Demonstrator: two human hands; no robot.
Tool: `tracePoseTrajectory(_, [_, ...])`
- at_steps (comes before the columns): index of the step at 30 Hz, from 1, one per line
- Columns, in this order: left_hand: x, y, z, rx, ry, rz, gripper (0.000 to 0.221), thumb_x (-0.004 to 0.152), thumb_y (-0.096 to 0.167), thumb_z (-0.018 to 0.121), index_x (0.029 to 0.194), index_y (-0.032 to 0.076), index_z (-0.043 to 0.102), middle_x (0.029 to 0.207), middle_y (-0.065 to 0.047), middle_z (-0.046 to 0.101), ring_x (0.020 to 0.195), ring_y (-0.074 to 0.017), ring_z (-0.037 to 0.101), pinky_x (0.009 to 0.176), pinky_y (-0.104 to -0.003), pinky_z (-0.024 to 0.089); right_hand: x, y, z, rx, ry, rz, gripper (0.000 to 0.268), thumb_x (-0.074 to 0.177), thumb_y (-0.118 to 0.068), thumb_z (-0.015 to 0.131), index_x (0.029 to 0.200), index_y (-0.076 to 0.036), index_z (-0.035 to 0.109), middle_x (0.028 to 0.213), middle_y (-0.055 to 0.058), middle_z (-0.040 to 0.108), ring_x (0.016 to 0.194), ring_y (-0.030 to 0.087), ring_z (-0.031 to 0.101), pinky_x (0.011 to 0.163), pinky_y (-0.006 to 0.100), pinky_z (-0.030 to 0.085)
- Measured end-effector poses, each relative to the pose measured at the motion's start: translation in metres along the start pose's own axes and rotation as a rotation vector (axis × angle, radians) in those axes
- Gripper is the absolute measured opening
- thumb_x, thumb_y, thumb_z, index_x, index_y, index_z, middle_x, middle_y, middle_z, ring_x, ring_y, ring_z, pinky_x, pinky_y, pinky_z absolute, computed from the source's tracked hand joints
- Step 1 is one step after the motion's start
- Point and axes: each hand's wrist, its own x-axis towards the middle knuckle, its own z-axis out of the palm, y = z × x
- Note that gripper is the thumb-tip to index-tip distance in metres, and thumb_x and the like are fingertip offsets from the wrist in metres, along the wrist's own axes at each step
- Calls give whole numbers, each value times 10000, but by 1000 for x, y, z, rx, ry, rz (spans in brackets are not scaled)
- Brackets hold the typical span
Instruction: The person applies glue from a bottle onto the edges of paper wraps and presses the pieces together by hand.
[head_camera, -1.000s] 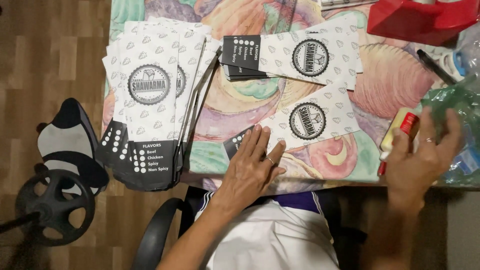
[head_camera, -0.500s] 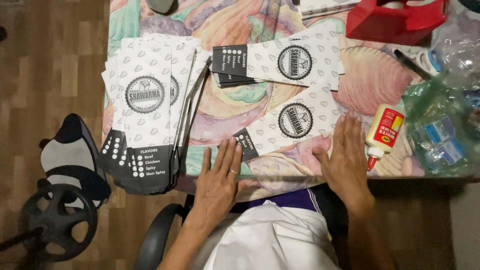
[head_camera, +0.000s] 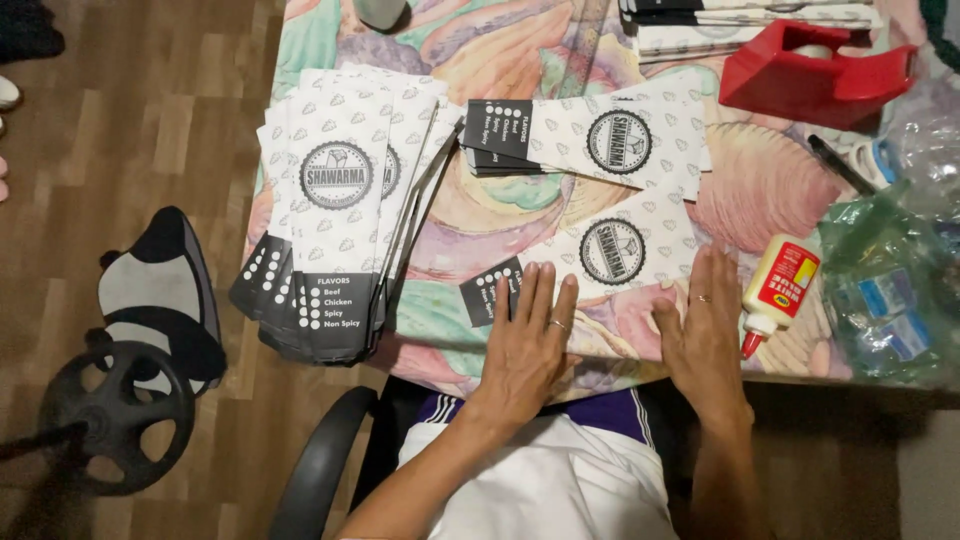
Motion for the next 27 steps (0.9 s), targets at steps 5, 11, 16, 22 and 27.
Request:
tracePoseTrajectory(5, [-13, -7, -33, -114, 167, 117, 624, 816, -44, 719, 1409, -92, 532, 922, -77, 623, 875, -231, 565, 631, -348, 442, 18, 5, -17, 139, 273, -158, 492, 1128, -249, 455, 1493, 76, 519, 1603, 310, 410, 1484, 456, 393, 1215, 526, 326])
tracePoseTrajectory(11, [-16, -61, -89, -916, 172, -448, 419, 978, 253, 658, 1383, 151, 621, 1144, -72, 794, 804, -124, 714, 756, -295, 565, 74, -29, -26, 294, 326, -243, 255, 1096, -22, 604, 1297, 118, 677, 1330, 298, 653, 1222, 385, 630, 1077, 468, 500])
tracePoseTrajectory(16, [-15, -120, -111, -716, 479, -823, 331, 985, 180, 684, 1312, 132, 674, 769, 33, 610, 600, -77, 496, 566, -259, 418, 102, -41, 19, 181, 180, -417, 300, 1030, -44, 627, 1302, 78, 661, 1561, 230, 491, 1501, 446, 381, 1247, 584, 302])
tracePoseTrajectory(22, [-18, -160, -87, -45, 570, -835, 352, 991, 108, 714, 1310, -29, 659, 998, -184, 615, 857, -334, 587, 741, -478, 504, 97, -43, 21, 132, 150, -475, 400, 1022, -1, 612, 1407, 101, 572, 1504, 221, 553, 1476, 404, 440, 1276, 583, 263])
tracePoseTrajectory(27, [2, -140, -70, 64, 634, -648, 244, 1018, 78, 713, 1240, -19, 678, 1170, -196, 589, 979, -352, 549, 825, -492, 469, 79, -44, 2, 224, 183, -491, 353, 1004, 10, 638, 1344, 104, 615, 1390, 243, 629, 1334, 399, 590, 1218, 516, 431])
